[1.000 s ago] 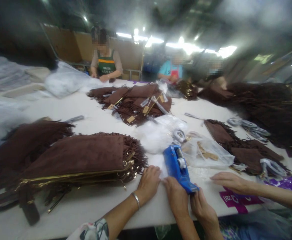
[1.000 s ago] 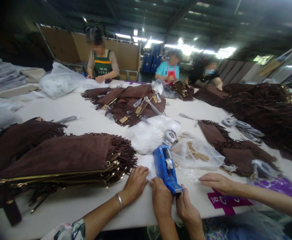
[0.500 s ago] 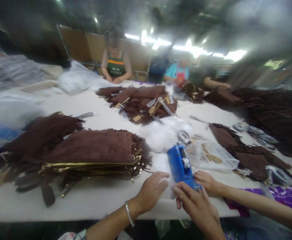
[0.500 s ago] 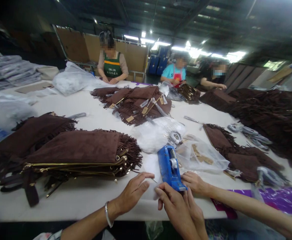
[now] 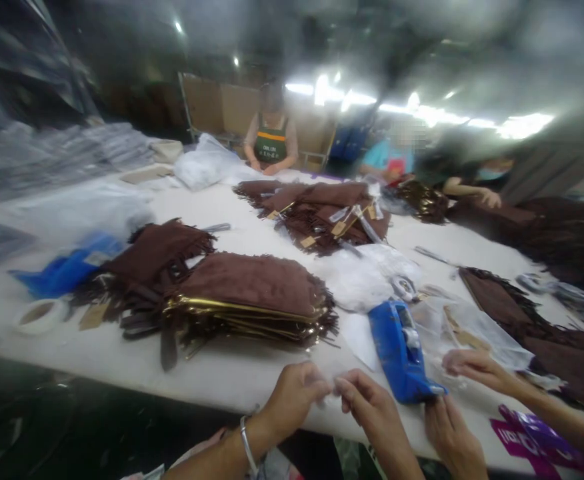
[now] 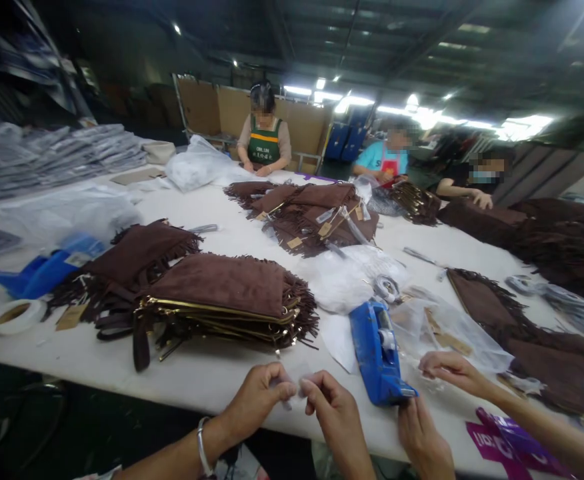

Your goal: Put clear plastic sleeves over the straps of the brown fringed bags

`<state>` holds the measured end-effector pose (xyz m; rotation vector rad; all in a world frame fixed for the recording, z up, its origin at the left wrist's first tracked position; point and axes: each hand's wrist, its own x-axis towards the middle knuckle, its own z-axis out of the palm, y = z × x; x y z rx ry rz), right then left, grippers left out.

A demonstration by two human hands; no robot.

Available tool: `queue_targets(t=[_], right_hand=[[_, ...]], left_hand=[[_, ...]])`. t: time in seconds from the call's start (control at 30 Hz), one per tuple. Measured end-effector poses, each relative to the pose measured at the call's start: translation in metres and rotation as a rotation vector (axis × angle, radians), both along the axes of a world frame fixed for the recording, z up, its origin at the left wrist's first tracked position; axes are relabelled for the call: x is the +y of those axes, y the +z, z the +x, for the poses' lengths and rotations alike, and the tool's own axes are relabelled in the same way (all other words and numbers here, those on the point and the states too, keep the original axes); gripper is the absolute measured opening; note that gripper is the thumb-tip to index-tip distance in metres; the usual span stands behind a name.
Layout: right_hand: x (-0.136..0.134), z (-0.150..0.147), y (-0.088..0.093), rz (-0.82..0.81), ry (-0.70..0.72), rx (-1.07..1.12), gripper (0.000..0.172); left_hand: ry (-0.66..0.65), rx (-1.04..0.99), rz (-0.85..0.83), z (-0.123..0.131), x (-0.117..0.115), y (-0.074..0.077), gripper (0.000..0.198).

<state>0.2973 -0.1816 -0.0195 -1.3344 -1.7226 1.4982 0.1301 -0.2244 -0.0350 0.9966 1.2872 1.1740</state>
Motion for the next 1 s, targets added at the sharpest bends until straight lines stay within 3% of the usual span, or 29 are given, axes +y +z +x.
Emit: queue_targets(t=[0.23,0.4,0.57,0.67,0.83,1.0], right_hand=[[-0.022,-0.055,0.018,0.049,0.186,-0.030,0.037],[-0.031,-0.097,0.018,0.090,0.228,0.018,0.034],[-0.050,-0.138,0.000,-0.178,0.194,0.254,0.051],[-0.064,-0.157,-0.014,-0.287,0.227,0.273,0.042],[-0.073,-0.176,-0.023,-0.227,0.220,0.228,0.041],[-0.077,-0.188,-0.018,-0.066,0.357,0.174,0.033]], left_hand=[[0.074,-0.093,0.017,-0.052,-0.054,0.003,0.021],[0.155,-0.282,-0.135,-0.097,-0.090,-0.018,0.034],[0.336,-0.250,-0.070,-0.127,-0.111,-0.036,0.036],[0.377,-0.213,-0.051,-0.133,-0.118,-0.039,0.035],[0.374,-0.252,-0.014,-0.138,-0.131,-0.031,0.030],[0.378,-0.253,0.084,-0.159,-0.135,-0.011,0.033]])
